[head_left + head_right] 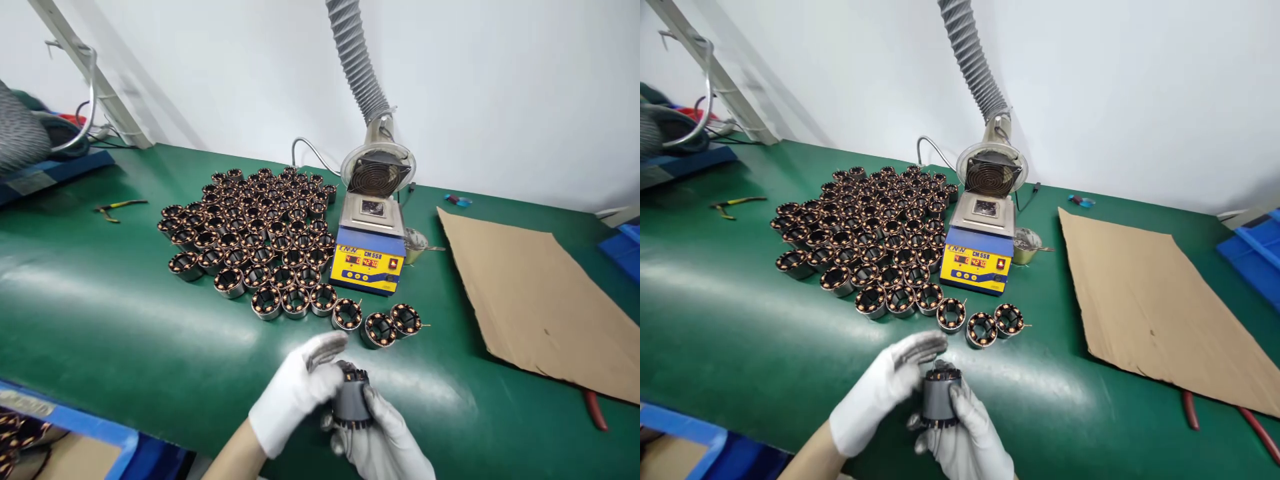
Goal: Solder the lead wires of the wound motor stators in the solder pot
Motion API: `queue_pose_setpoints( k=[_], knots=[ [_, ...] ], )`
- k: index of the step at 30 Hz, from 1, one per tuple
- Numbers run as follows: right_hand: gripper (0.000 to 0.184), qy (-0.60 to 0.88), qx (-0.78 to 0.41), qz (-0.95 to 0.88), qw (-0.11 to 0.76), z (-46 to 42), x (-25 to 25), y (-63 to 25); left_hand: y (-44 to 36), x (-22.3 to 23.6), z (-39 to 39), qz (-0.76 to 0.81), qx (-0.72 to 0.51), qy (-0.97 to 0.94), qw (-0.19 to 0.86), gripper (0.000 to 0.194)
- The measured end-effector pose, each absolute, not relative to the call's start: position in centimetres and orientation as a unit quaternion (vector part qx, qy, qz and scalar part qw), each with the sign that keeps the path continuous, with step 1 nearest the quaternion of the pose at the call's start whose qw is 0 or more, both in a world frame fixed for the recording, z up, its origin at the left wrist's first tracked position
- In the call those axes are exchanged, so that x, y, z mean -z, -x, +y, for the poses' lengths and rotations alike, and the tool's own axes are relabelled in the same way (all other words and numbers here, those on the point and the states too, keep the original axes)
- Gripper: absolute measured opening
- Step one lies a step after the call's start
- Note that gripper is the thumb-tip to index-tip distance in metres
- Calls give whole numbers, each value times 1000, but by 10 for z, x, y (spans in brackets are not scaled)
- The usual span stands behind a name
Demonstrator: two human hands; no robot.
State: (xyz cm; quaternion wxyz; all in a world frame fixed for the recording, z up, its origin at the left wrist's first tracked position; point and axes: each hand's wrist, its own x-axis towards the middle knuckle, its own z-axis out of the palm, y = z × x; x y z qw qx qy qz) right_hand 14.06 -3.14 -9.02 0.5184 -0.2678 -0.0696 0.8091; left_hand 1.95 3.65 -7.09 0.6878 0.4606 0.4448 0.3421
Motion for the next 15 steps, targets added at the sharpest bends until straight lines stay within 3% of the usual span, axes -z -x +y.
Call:
queue_pose_setpoints(
  k=[1, 5, 9, 12, 15],
  knots=[
    [29, 269, -802, -68, 529, -31, 90, -139, -21, 71, 32, 451, -330, -491, 669, 45],
    [24, 306, -774, -64, 550, -34, 90, -135, -35, 65, 19, 491, -373, -487, 619, 19],
    [34, 269, -811, -72, 515, -34, 91, -141, -37, 67, 28, 517, -434, -263, 689, 36],
    [54, 269, -834, -116, 467, -30, 93, -146, -27, 77, 35, 483, -540, -202, 658, 45],
    [67, 497, -714, -382, 313, -26, 90, -148, -17, 84, 28, 458, -446, -324, 698, 52]
  ],
)
